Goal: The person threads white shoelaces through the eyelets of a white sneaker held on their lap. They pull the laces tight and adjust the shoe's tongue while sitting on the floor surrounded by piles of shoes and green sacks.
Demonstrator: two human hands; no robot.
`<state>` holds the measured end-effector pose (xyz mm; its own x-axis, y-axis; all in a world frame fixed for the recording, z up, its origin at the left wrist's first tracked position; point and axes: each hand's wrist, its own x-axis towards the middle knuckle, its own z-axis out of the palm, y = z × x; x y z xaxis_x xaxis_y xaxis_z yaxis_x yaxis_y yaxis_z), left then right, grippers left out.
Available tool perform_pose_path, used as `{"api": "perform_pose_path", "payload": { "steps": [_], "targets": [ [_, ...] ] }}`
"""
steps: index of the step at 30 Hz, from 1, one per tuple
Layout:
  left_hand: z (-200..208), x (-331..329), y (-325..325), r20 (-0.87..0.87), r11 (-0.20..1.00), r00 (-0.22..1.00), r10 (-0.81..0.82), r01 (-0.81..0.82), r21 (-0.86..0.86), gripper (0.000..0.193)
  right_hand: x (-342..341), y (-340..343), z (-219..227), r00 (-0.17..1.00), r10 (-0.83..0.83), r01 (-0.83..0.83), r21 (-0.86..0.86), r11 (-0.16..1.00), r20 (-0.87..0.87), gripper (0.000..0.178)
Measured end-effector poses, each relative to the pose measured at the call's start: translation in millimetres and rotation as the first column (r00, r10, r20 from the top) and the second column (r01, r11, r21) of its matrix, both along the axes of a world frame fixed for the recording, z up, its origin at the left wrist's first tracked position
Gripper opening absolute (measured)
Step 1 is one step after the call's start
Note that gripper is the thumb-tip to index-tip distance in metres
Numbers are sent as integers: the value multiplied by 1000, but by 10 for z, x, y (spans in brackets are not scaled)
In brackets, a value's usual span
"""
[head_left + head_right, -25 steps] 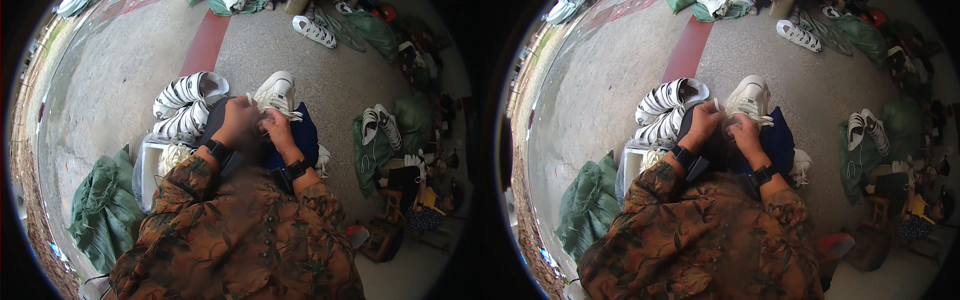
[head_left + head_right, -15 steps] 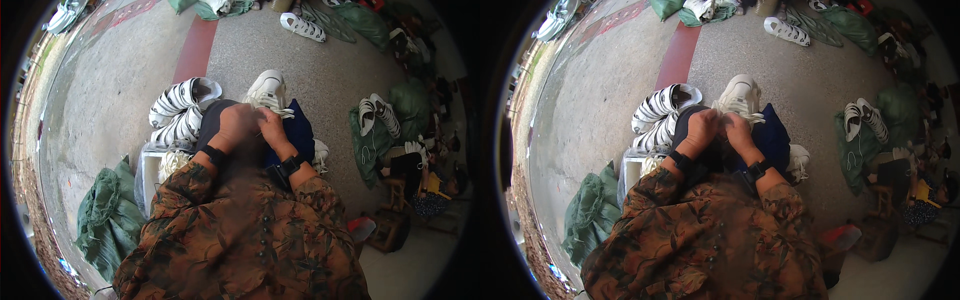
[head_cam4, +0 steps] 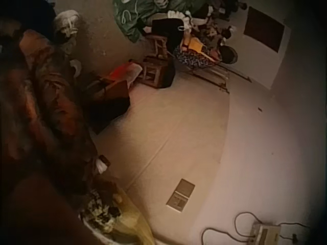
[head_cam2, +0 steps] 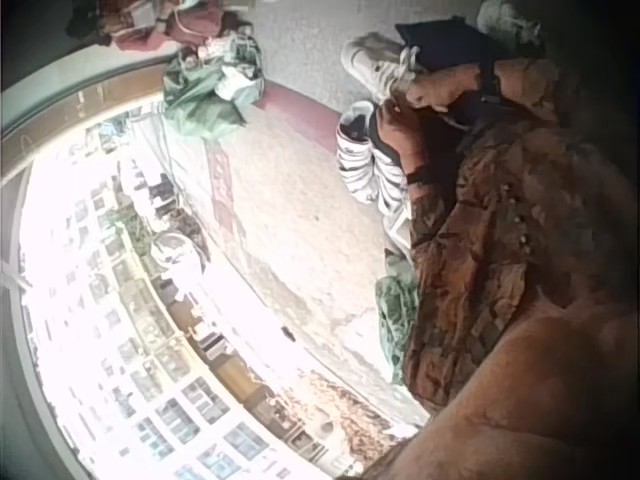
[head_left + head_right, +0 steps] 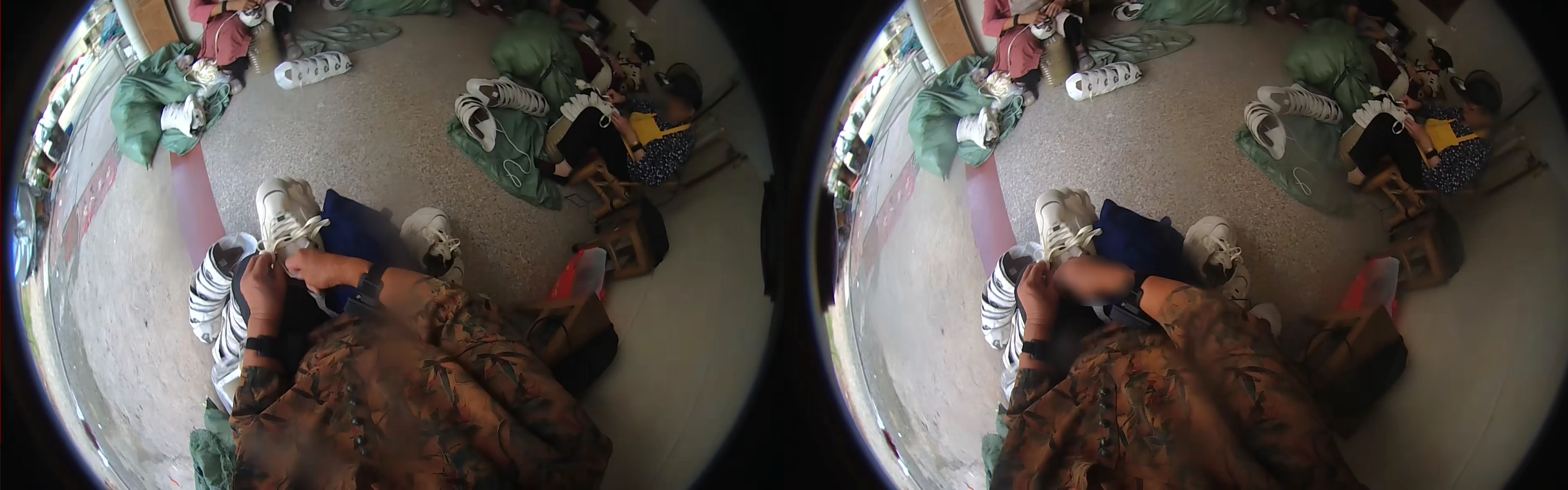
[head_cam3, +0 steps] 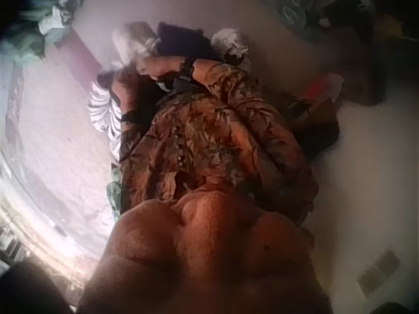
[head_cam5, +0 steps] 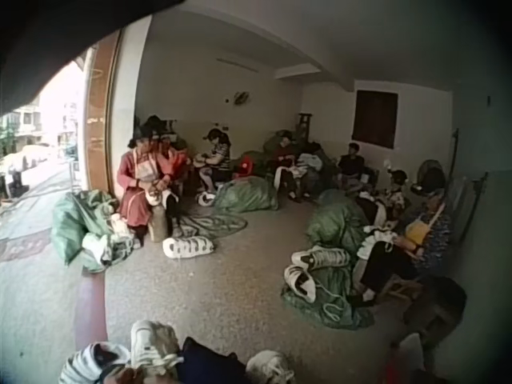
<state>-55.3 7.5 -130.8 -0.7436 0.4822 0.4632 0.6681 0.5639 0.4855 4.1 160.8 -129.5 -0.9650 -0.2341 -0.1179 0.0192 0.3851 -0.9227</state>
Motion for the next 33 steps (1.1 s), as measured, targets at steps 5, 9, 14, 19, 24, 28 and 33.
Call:
{"api": "perform_pose_path", "payload": {
  "steps": [5, 9, 14, 19, 24, 28, 33],
  "targets": [
    [-136, -12, -12, 52, 996, 998, -38, 34, 85, 10, 588, 439, 6, 992, -19, 74, -456, 887, 123, 12],
    [-258, -27, -44, 201, 972, 976, -81, 33, 231, 14, 837, 808, 4, 928, -361, 353, -542, 762, 97, 7],
    [-290, -133, -29, 346, 950, 926, -151, 40, 308, 13, 1386, 1742, -137, 531, -795, 668, -723, 178, 294, 8],
    [-298, -141, -85, 601, 869, 728, -331, -12, 494, 3, 2154, 2768, -116, -40, -954, 540, -797, -270, 296, 28],
    [35, 59, 51, 659, 785, 651, -376, -153, 600, 8, 2544, 3044, 109, -170, -944, 475, -815, -331, 285, 25],
    [-111, -60, -59, 619, 778, 673, -405, -101, 620, 8, 2523, 2957, -164, -119, -945, 551, -771, -319, 305, 21],
    [-29, -62, -53, 584, 633, 685, -436, -229, 740, 12, 2424, 2737, -484, -50, -909, 568, -737, -366, 413, 14]
  ]
}}
